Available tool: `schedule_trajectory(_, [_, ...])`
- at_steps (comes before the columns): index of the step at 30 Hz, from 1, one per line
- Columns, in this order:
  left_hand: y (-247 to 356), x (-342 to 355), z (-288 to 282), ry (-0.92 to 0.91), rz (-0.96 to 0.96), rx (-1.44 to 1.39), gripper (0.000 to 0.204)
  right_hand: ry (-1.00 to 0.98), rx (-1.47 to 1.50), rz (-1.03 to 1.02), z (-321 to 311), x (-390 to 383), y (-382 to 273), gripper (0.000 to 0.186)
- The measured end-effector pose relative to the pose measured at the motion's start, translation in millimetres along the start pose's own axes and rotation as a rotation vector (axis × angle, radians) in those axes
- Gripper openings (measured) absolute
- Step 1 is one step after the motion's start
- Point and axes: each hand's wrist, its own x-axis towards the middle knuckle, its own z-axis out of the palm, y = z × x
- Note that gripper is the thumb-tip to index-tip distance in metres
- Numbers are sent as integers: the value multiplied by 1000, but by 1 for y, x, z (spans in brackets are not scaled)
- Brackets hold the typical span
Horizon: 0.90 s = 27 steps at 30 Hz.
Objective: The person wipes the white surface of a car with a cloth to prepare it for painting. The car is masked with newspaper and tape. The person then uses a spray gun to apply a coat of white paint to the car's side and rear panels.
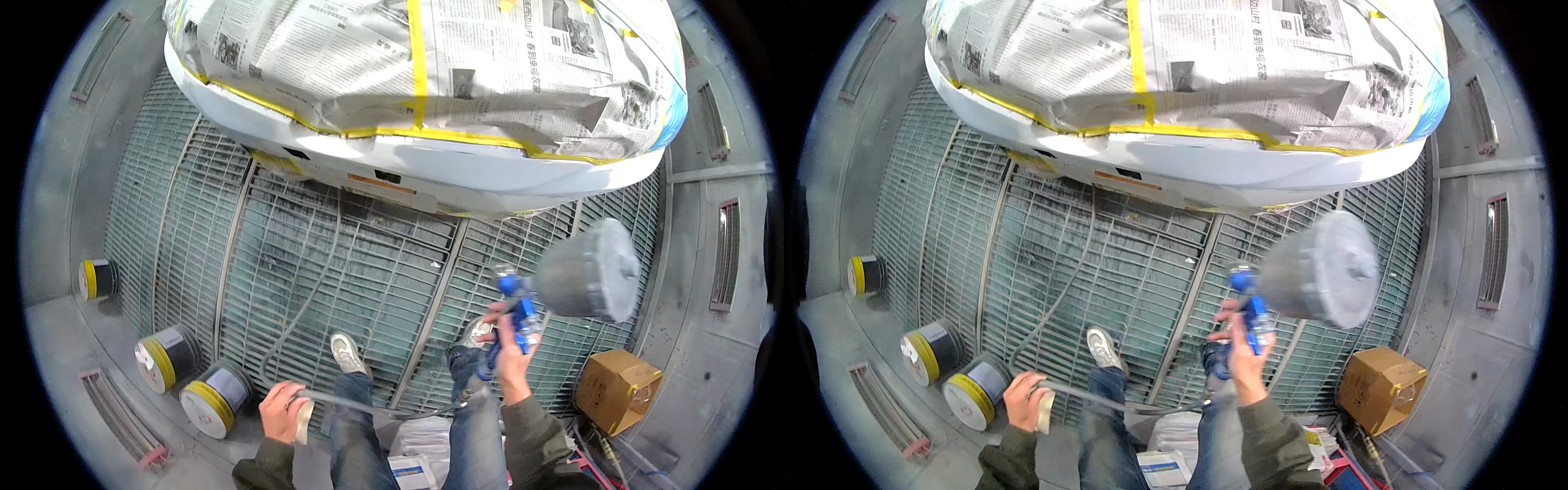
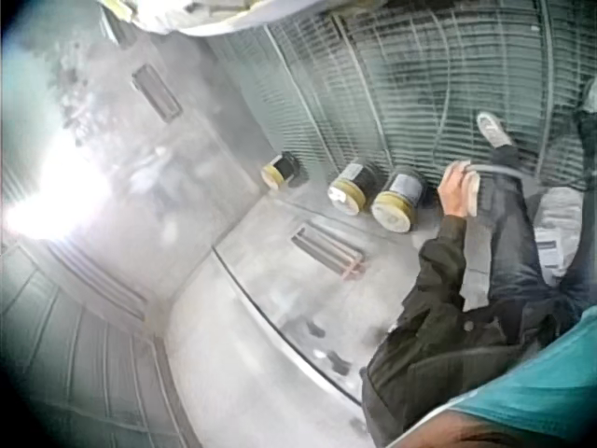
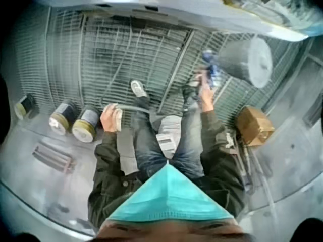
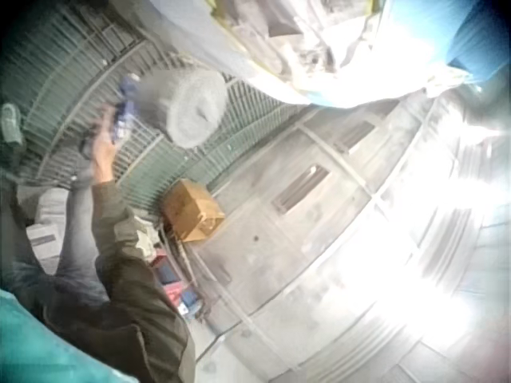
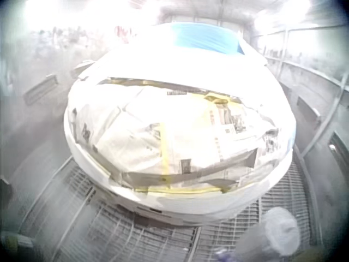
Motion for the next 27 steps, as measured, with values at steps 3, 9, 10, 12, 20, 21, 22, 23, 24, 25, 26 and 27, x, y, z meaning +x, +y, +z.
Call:
schedule_trajectory(3, [-23,13,-42,-28,100,104,27,-205,127,55,65,-6,17,21])
schedule_trajectory(9, [-27,28,-67,-85,102,152,27,-136,83,43,86,-2,38,13])
schedule_trajectory(10, [-21,29,-61,-95,87,135,27,-44,40,10,76,-1,30,13])
schedule_trajectory(12, [-9,31,-50,-115,63,101,27,72,12,-25,46,1,16,15])
schedule_trajectory(20, [60,21,5,-188,26,-56,25,570,-289,-288,-97,42,-85,14])
schedule_trajectory(21, [58,22,5,-157,22,-71,25,621,-340,-318,-98,45,-98,13])
schedule_trajectory(22, [54,25,3,-122,16,-82,25,573,-301,-265,-96,44,-103,13])
schedule_trajectory(23, [49,27,-1,-87,9,-93,25,523,-263,-212,-92,41,-107,13])
schedule_trajectory(24, [46,28,-8,-73,-19,-97,25,472,-226,-159,-85,39,-113,13])
schedule_trajectory(25, [45,30,-17,-49,-24,-83,25,389,-195,-110,-55,31,-123,13])
schedule_trajectory(26, [39,32,-25,-47,-6,-86,25,311,-195,-55,-36,26,-123,14])
schedule_trajectory(27, [31,30,-35,-41,7,-84,25,227,-193,4,-18,22,-120,15])
